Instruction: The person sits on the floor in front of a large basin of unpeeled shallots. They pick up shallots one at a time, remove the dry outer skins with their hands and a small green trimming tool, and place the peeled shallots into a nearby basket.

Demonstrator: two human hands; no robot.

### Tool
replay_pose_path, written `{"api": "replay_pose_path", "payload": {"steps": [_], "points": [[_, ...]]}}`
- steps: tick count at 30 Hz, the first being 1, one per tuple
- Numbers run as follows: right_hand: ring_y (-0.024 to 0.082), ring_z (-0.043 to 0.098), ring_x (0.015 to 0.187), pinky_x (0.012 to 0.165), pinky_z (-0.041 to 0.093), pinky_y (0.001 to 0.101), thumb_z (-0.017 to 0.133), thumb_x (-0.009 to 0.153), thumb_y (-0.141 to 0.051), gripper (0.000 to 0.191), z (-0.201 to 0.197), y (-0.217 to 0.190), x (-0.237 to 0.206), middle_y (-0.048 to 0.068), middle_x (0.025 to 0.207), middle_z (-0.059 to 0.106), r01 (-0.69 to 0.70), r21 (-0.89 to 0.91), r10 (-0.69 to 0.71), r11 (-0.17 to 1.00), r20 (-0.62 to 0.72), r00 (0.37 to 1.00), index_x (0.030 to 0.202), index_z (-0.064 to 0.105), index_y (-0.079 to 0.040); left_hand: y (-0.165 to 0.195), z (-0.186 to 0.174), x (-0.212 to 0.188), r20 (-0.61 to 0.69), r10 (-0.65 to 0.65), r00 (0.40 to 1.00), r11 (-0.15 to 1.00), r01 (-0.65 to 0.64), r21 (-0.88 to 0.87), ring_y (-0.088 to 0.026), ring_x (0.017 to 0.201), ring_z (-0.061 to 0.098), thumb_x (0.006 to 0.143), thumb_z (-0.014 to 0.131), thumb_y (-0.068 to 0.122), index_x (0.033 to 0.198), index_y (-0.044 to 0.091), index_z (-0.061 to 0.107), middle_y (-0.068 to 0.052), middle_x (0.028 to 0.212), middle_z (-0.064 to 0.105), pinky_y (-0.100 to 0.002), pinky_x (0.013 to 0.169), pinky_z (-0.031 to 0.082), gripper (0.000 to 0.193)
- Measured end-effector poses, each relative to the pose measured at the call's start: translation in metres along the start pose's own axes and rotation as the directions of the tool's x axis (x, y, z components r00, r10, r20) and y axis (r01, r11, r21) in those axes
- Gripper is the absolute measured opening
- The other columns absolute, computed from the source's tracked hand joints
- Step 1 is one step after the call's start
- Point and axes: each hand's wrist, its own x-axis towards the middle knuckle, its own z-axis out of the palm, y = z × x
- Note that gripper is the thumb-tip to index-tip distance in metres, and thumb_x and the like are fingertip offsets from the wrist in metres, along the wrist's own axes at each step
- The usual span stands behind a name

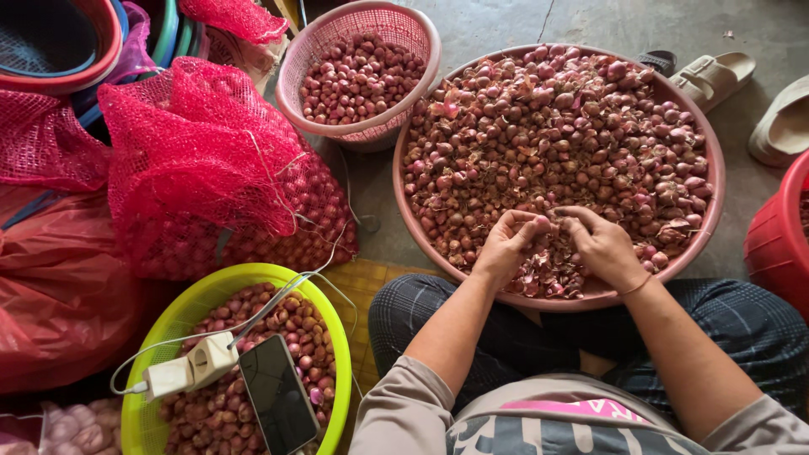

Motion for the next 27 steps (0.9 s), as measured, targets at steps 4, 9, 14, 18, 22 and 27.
{"api": "replay_pose_path", "payload": {"steps": [4, 9, 14, 18, 22, 27], "points": [[0.008, 0.062, 0.074, 0.058, 0.055, 0.0247, 0.067, 0.096, -0.025, 0.042, -0.005, 0.004, 0.001, 0.003, 0.096, 0.069, 0.128, 0.239, -0.132, 0.962, 0.000, 0.991, 0.136, 0.065, -0.012, -0.002, -0.005, 0.004, 0.016, -0.026, 1.000, 0.983, 0.029, -0.179, -0.018, 0.108, 0.069, 0.102, 0.063, 0.009, 0.124, 0.003, 0.057, -0.011, 0.119, 0.071, -0.032, 0.094, 0.059, 0.023], [0.013, 0.067, 0.095, 0.080, 0.054, 0.0233, 0.080, 0.088, -0.017, 0.048, 0.004, 0.011, 0.001, 0.008, 0.111, 0.068, 0.705, -0.048, -0.706, 0.708, -0.009, 0.708, 0.133, 0.067, -0.004, -0.009, -0.009, 0.006, 0.080, -0.035, 0.996, 0.991, 0.045, -0.127, -0.021, 0.110, 0.068, 0.106, 0.060, 0.006, 0.128, 0.001, 0.055, -0.014, 0.118, 0.069, -0.037, 0.098, 0.057, 0.023], [0.008, 0.068, 0.082, 0.068, 0.055, 0.0205, 0.072, 0.096, -0.017, 0.026, 0.007, 0.011, 0.009, 0.003, 0.102, 0.073, 0.381, 0.270, -0.377, 0.884, -0.068, 0.924, 0.117, 0.068, -0.003, 0.003, -0.007, 0.003, 0.118, -0.108, 0.987, 0.920, 0.144, -0.365, -0.028, 0.107, 0.067, 0.103, 0.056, 0.004, 0.130, -0.007, 0.053, -0.024, 0.124, 0.066, -0.045, 0.099, 0.061, 0.029], [0.006, 0.057, 0.064, 0.053, 0.049, 0.0231, 0.070, 0.098, -0.013, 0.021, -0.004, 0.011, 0.006, 0.000, 0.085, 0.065, 0.137, 0.449, -0.122, 0.883, -0.062, 0.991, 0.116, 0.065, -0.003, 0.020, 0.004, 0.002, 0.097, -0.113, 0.989, 0.942, 0.138, -0.305, -0.035, 0.123, 0.066, 0.090, 0.051, -0.013, 0.134, -0.011, 0.050, -0.027, 0.133, 0.062, -0.039, 0.103, 0.061, 0.044], [0.005, 0.057, 0.061, 0.050, 0.049, 0.0229, 0.071, 0.095, -0.011, 0.022, -0.006, 0.010, 0.002, -0.001, 0.083, 0.065, 0.145, 0.475, -0.152, 0.868, -0.024, 0.988, 0.114, 0.064, -0.004, 0.024, 0.012, 0.001, 0.058, -0.003, 0.998, 0.992, 0.010, -0.127, -0.034, 0.125, 0.063, 0.103, 0.050, -0.008, 0.141, -0.007, 0.049, -0.025, 0.136, 0.060, -0.031, 0.093, 0.058, 0.038], [0.005, 0.057, 0.062, 0.050, 0.044, 0.0223, 0.073, 0.092, -0.011, 0.027, 0.007, 0.013, 0.000, 0.000, 0.087, 0.068, 0.178, 0.425, -0.209, 0.888, 0.027, 0.978, 0.118, 0.068, -0.004, 0.008, 0.006, 0.008, -0.114, 0.055, 0.992, 0.996, -0.063, -0.063, -0.031, 0.119, 0.066, 0.104, 0.049, -0.008, 0.135, -0.004, 0.051, -0.021, 0.132, 0.063, -0.027, 0.080, 0.057, 0.032]]}}
